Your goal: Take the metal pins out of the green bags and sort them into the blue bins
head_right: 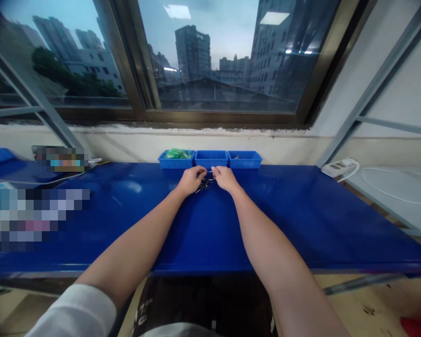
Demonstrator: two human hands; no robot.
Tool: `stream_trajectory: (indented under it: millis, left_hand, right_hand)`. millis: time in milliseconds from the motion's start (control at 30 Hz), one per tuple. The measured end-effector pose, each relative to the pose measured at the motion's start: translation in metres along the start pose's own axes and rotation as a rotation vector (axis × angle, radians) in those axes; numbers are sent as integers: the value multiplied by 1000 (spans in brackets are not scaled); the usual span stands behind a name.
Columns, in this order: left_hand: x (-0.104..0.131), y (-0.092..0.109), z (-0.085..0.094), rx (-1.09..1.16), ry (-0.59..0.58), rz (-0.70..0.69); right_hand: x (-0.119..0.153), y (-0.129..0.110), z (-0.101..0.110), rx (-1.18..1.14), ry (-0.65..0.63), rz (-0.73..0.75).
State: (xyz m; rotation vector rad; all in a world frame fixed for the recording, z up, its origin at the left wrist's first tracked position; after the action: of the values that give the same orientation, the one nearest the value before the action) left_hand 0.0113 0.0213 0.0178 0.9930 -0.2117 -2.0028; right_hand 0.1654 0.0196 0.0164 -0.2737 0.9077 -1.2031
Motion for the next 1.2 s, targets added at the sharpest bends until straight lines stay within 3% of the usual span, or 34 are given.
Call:
stream_trajectory:
  millis: [233,467,633,800,1000,1200]
  left_hand:
    - [1,2,1,-44,-9,14]
    - [1,2,5,-141,-1,78]
    - [1,2,5,-145,-6,108]
    - [1,2,4,-85,34,105]
    - [-1,-5,6,-104,112,168]
    - [-1,-11,5,-118,91,192]
  right_hand:
    - [0,3,-2,-55,18,-16]
    - [-1,7,-5,-432,43,-80]
    - [0,6,-2,-556,30,-175]
    - [-1,8,2,-612,45,-212]
    - [-1,16,10,-575,192,-220]
    - [-1,26,15,-465,278,-236]
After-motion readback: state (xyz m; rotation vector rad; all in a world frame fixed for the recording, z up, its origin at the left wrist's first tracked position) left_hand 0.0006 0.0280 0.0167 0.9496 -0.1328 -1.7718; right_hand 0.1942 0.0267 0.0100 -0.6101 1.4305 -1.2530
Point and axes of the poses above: each hand's wrist, its own x-axis away from the middle knuckle, its own z-axis out of the back of the hand, y = z × x, the point moved 3 cm from there along -x, towards the middle knuckle, and after that the axes turned 4 degrees about y, right-handed, at the moved point
